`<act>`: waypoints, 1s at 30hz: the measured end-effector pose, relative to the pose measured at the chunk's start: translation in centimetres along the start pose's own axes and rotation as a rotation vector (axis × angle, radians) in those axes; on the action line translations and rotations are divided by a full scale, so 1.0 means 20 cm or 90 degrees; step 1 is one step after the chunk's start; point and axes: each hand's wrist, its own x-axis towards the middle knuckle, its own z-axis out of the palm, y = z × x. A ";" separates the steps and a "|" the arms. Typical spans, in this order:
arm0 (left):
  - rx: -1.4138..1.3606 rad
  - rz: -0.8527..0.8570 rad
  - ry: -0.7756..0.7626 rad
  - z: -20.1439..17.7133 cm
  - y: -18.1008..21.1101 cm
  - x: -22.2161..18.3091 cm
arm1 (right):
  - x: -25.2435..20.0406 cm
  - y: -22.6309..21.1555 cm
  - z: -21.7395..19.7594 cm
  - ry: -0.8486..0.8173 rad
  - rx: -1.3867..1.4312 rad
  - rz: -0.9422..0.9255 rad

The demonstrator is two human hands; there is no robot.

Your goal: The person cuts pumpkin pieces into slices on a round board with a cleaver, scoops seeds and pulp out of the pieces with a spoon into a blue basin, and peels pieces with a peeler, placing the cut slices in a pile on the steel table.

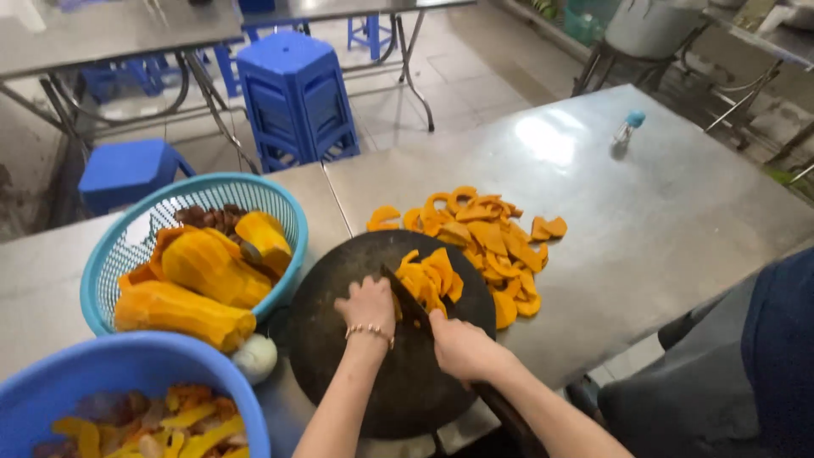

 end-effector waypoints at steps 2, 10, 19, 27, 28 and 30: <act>-0.032 -0.059 -0.035 0.00 0.00 0.00 | 0.02 0.00 0.01 0.005 -0.012 -0.004; -0.051 -0.008 -0.018 0.20 -0.07 0.01 | 0.00 0.04 0.07 0.043 -0.027 -0.035; -0.067 -0.003 -0.024 0.14 -0.10 -0.05 | 0.07 0.09 0.16 0.070 -0.006 -0.119; -0.093 0.000 0.026 0.19 -0.11 -0.03 | 0.10 0.01 0.13 0.033 0.003 -0.085; -0.082 0.015 0.023 0.17 -0.12 -0.03 | 0.10 0.01 0.09 0.023 0.017 -0.076; -0.099 -0.003 0.021 0.19 -0.13 0.01 | 0.02 -0.01 0.05 0.019 0.022 -0.068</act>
